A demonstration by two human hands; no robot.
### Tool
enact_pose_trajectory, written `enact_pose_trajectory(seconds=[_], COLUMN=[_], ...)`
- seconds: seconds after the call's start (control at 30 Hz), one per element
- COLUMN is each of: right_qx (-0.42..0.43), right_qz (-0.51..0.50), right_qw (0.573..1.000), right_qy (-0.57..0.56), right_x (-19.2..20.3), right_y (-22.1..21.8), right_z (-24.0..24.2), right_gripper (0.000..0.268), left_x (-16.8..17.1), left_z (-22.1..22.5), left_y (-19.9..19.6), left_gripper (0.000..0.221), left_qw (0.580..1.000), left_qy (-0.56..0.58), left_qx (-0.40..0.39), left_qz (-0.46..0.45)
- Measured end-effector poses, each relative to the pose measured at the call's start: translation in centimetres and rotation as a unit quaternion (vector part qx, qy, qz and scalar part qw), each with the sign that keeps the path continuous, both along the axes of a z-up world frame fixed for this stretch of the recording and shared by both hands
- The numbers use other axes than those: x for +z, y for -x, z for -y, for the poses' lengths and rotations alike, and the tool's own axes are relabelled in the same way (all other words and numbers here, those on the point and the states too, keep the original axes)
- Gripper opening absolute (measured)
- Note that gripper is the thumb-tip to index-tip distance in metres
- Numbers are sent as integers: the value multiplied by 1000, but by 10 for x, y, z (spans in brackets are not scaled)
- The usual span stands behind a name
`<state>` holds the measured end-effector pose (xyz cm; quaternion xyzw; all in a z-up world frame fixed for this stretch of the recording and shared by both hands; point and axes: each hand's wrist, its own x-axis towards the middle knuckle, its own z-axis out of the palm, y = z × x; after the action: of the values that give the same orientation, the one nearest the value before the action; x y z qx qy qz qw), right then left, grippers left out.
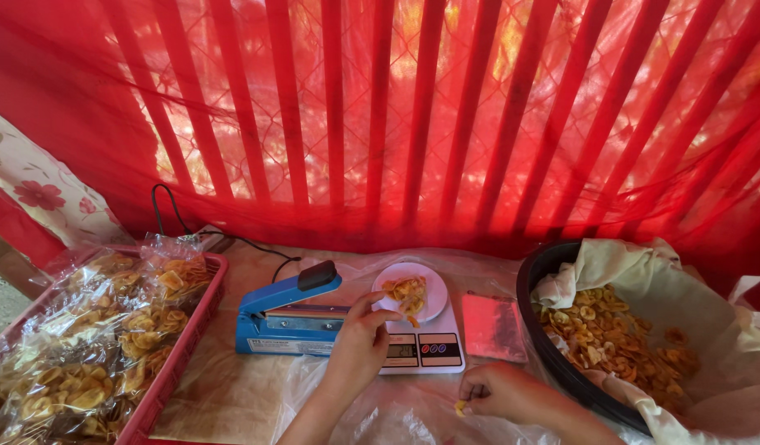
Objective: The person weighs pieces of dry fruit on a scale, places them into small plastic bags, and seals the bags using an impulse sealer.
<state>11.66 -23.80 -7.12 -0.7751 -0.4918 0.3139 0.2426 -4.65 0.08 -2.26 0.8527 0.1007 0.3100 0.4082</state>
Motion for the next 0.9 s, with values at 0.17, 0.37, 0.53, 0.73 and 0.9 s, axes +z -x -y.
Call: enact_pose_trajectory(seconds=[0.17, 0.37, 0.53, 0.73, 0.9], right_qx=[27, -38, -298, -228, -73], right_qz=[23, 150, 316, 319, 389], right_qw=[998, 985, 899, 920, 917], right_qy=[42, 73, 61, -3, -52], right_x=[20, 41, 95, 80, 37], right_y=[-1, -15, -50, -14, 6], right_z=[-24, 3, 60, 10, -79], right_gripper=[20, 18, 27, 55, 60], left_x=[-10, -28, -36, -39, -36], left_z=[5, 12, 6, 6, 7], left_y=[-7, -10, -22, -41, -55], left_gripper=[38, 50, 51, 46, 45], left_qw=[998, 960, 933, 903, 855], left_qy=[-60, -280, -357, -416, -512], left_qx=[-3, -18, -16, 0, 70], left_qz=[32, -13, -45, -107, -46])
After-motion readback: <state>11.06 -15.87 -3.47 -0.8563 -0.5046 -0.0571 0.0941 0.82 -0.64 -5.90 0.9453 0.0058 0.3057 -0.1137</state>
